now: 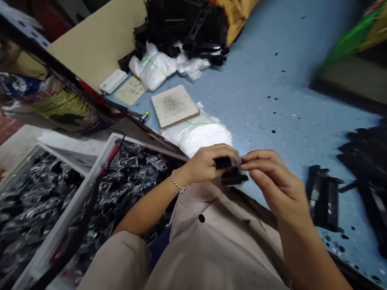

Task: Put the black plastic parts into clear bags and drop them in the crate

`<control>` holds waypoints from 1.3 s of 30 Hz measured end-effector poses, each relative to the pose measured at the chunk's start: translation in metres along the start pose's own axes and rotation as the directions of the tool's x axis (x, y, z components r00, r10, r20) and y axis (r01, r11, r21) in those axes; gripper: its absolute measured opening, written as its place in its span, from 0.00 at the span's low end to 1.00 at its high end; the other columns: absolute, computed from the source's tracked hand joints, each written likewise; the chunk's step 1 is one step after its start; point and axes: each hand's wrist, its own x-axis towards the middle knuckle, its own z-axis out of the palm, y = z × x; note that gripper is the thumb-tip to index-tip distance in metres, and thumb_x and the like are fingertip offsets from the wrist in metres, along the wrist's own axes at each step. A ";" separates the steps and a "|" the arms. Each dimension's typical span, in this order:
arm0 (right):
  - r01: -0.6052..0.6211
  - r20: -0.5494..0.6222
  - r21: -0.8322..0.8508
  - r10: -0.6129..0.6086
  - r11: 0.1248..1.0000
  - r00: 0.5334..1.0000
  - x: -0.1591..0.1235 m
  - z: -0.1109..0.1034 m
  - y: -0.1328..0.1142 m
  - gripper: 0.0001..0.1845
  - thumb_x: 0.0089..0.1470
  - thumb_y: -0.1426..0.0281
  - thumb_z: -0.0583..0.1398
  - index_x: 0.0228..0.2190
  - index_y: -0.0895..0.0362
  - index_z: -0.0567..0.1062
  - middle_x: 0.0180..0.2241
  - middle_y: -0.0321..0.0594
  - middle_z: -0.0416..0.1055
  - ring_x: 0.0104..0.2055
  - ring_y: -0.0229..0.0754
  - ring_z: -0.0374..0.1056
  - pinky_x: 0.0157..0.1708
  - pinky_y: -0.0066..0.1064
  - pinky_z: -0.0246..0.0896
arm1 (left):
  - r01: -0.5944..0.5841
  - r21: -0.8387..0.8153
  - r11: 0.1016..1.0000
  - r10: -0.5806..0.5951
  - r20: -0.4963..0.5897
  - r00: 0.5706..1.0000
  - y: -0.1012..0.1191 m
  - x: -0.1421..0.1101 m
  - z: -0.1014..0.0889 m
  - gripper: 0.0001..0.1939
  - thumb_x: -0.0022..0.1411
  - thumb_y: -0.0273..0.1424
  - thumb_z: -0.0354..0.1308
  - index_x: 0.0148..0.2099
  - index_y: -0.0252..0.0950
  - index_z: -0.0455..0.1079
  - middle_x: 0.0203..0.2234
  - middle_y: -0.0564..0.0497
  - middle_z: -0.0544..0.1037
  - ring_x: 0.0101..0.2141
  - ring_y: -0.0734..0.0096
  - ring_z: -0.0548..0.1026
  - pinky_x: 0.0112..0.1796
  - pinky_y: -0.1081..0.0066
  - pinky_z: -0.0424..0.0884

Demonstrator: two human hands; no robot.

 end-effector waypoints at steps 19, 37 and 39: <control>-0.739 0.095 0.218 0.740 0.638 0.666 -0.023 0.044 0.061 0.19 0.45 0.57 0.68 0.37 0.56 0.77 0.37 0.44 0.72 0.35 0.37 0.70 0.35 0.23 0.68 | 0.729 0.684 0.022 -0.988 0.127 -0.089 -0.098 -0.303 0.045 0.24 0.63 0.42 0.50 0.54 0.31 0.64 0.45 0.46 0.73 0.46 0.74 0.73 0.50 0.63 0.72; -0.751 0.207 0.234 0.723 0.617 0.659 -0.025 0.060 0.064 0.22 0.47 0.55 0.66 0.38 0.59 0.76 0.35 0.43 0.72 0.35 0.37 0.70 0.36 0.25 0.68 | 0.668 0.740 -0.082 -0.985 -0.162 0.058 -0.105 -0.371 0.031 0.23 0.62 0.21 0.39 0.53 0.31 0.68 0.50 0.40 0.72 0.50 0.69 0.70 0.54 0.66 0.65; -0.737 0.225 0.249 0.703 0.628 0.675 -0.025 0.064 0.056 0.22 0.49 0.54 0.65 0.37 0.59 0.76 0.34 0.43 0.72 0.35 0.36 0.69 0.37 0.25 0.68 | 0.648 0.757 -0.086 -0.978 -0.188 0.090 -0.099 -0.369 0.034 0.26 0.60 0.19 0.36 0.54 0.31 0.69 0.50 0.40 0.72 0.49 0.68 0.72 0.53 0.66 0.67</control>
